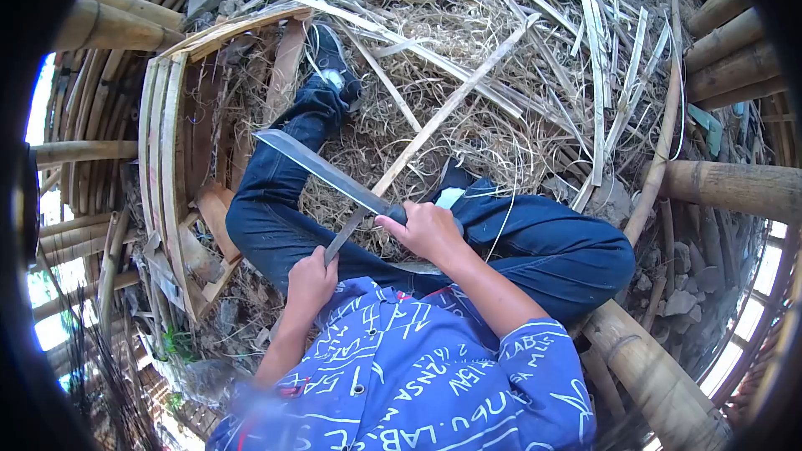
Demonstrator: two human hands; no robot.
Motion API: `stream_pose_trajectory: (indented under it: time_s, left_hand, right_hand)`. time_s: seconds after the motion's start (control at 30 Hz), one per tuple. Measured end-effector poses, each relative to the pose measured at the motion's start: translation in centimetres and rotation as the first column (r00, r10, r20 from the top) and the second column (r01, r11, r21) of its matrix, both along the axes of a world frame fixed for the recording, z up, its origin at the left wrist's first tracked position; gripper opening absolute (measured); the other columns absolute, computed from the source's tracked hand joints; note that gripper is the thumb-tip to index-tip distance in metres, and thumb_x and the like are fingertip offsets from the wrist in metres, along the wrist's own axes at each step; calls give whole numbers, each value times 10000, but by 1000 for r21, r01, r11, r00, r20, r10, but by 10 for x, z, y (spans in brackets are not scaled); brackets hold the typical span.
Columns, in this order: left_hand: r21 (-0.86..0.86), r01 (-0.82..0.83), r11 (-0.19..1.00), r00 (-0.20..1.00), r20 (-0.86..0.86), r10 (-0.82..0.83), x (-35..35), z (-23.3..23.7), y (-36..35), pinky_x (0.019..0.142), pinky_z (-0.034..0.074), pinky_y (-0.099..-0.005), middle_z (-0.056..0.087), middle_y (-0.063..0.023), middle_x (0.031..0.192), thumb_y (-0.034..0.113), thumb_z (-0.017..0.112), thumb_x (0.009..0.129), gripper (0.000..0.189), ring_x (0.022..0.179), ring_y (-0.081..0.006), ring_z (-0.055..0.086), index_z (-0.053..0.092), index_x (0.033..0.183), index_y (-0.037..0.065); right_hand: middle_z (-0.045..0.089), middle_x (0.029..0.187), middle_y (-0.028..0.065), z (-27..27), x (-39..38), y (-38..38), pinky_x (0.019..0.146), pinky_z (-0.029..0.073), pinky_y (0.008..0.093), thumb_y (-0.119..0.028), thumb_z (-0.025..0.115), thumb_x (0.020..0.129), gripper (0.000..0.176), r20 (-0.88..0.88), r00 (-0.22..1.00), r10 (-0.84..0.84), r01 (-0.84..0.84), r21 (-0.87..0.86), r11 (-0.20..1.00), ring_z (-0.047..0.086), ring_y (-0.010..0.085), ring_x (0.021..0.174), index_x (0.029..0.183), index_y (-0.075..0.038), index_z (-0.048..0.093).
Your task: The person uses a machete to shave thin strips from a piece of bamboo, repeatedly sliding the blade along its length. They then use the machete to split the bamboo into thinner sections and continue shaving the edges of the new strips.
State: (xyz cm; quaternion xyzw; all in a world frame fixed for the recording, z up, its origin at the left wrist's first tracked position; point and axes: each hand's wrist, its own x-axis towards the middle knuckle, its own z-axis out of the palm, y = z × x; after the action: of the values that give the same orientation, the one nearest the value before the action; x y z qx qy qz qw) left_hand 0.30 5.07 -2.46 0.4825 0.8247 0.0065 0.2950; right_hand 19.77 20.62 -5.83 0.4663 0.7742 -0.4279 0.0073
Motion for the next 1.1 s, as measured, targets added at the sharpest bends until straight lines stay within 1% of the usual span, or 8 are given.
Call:
stream_pose_trajectory:
  time_s: [0.1, 0.47, 0.57, 0.63, 0.8, 0.87, 0.97, 1.1]
  left_hand:
    - [39, 58, 998, 998, -28, -57, -1, -3, -1, 606, 498, -528, 629, -241, 672, 290, 536, 932, 321, 657, -441, 629, 540, 795, -1]
    - [2, 58, 998, 998, 4, -58, -2, 6, 0, 638, 499, -536, 631, -251, 701, 291, 545, 927, 306, 692, -448, 631, 530, 835, -1]
    - [9, 27, 1000, 999, 20, -27, -6, 9, -6, 639, 497, -541, 629, -254, 702, 283, 552, 920, 298, 696, -454, 627, 536, 839, -3]
    - [-8, 21, 1000, 999, 28, -20, -8, 14, -10, 643, 496, -544, 628, -256, 703, 279, 552, 919, 296, 700, -457, 626, 540, 834, -4]
    - [-50, -8, 999, 999, 37, 10, -14, 10, -5, 658, 495, -548, 626, -264, 706, 276, 552, 919, 301, 709, -465, 622, 550, 815, -7]
    - [-39, -30, 999, 998, 61, 32, -12, 13, -1, 666, 493, -549, 626, -269, 713, 276, 549, 922, 308, 717, -467, 621, 552, 804, -8]
    - [-54, -35, 998, 998, 52, 38, -9, 16, 3, 667, 492, -546, 628, -272, 725, 279, 542, 928, 315, 726, -466, 620, 560, 806, -11]
    - [-64, -28, 998, 997, 71, 33, -9, 15, 3, 676, 489, -547, 630, -277, 739, 288, 534, 935, 329, 739, -466, 621, 570, 813, -15]
  right_hand:
    - [655, 705, 246, -6, 6, 11, 631, 533, 504, -672, 514, 854, 690, 80, 996, 31, -39, 100, 994, 661, 432, 687, 814, 4, 644]
    - [674, 796, 264, -33, 81, 138, 743, 534, 490, -652, 511, 871, 681, 241, 928, -283, 226, 238, 945, 681, 396, 818, 854, 3, 698]
    - [674, 863, 283, -66, 108, 181, 768, 522, 499, -672, 477, 874, 724, 340, 834, -435, 323, 339, 884, 668, 425, 870, 906, 15, 704]
    - [678, 867, 270, -87, 146, 217, 784, 501, 489, -681, 449, 882, 719, 284, 803, -524, 454, 277, 847, 661, 419, 914, 920, -9, 701]
    - [661, 771, 265, -79, 147, 220, 732, 480, 493, -652, 469, 887, 735, 279, 802, -529, 404, 399, 823, 667, 415, 825, 824, 48, 681]
    - [673, 885, 284, -73, 130, 197, 779, 499, 485, -684, 469, 866, 734, 179, 831, -526, 479, 249, 842, 660, 430, 896, 891, 9, 708]
    - [634, 651, 199, -52, 93, 142, 625, 477, 439, -645, 504, 885, 684, 34, 876, -482, 477, 94, 874, 647, 346, 663, 773, 9, 669]
    - [638, 662, 212, -40, 46, 62, 611, 487, 426, -573, 559, 888, 588, -135, 922, -362, 358, -50, 932, 649, 356, 652, 811, -6, 690]
